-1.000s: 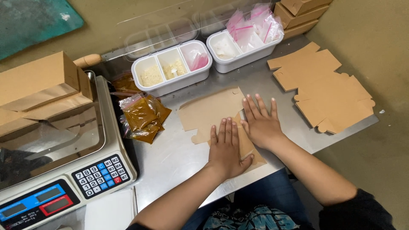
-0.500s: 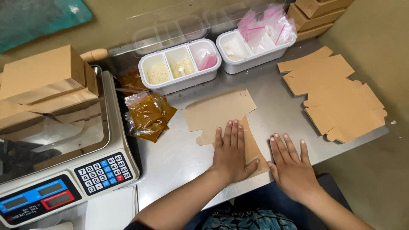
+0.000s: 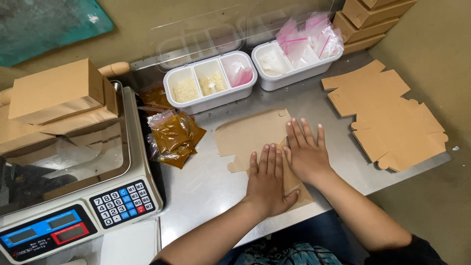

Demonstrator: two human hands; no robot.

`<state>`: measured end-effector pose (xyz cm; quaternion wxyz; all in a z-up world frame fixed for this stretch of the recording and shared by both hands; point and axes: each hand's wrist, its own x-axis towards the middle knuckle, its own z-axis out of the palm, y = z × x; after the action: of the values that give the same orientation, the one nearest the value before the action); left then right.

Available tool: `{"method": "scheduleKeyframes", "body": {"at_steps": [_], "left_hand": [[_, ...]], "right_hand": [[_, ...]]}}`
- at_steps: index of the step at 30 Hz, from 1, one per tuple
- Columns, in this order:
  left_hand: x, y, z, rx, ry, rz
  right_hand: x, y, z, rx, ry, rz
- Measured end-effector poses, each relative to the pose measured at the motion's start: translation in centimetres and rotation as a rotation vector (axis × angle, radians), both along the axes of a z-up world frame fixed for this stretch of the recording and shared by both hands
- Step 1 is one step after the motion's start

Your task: The person assembles a flat cardboard box blank by folding along pre-scored lines and pressing the flaps to form a three-dimensional box. They repeatedly fold and press the edges to secure the shape on a stainless steel countertop.

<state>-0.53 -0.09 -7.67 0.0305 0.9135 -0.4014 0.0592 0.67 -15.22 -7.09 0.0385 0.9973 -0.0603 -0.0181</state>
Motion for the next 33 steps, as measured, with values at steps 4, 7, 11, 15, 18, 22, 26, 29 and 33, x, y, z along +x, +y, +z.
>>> {"method": "scheduleKeyframes", "body": {"at_steps": [4,7,11,15,18,22,26,29,33], "left_hand": [[0.2,0.0,-0.4,0.045,0.026,-0.015],[0.1,0.0,-1.3,-0.181,-0.115,-0.003],[0.1,0.0,-0.5,-0.161,-0.105,-0.002],[0.1,0.0,-0.2,-0.08,-0.063,-0.004],[0.1,0.0,-0.6,-0.086,-0.06,-0.004],[0.2,0.0,-0.5,-0.049,-0.061,-0.008],[0.2,-0.1,-0.3,0.003,-0.014,-0.018],[0.5,0.2,6.3,0.194,0.244,-0.051],[0.7,0.4,9.4,0.362,0.49,-0.083]], "right_hand": [[-4.0,-0.6,-1.4,-0.367,-0.352,0.138],[-8.1,0.2,0.3,-0.296,-0.31,0.208],[-10.9,0.4,1.5,-0.194,-0.274,0.234],[-9.8,-0.6,0.4,-0.378,-0.26,0.218],[-6.8,-1.5,-0.4,-0.356,-0.298,0.212],[-2.9,-2.0,-1.5,-0.285,-0.335,0.222],[0.4,-1.3,0.4,-0.191,-0.138,0.138],[0.4,0.6,5.0,0.046,0.195,0.0],[-2.2,1.4,7.0,0.103,0.349,-0.012]]}}
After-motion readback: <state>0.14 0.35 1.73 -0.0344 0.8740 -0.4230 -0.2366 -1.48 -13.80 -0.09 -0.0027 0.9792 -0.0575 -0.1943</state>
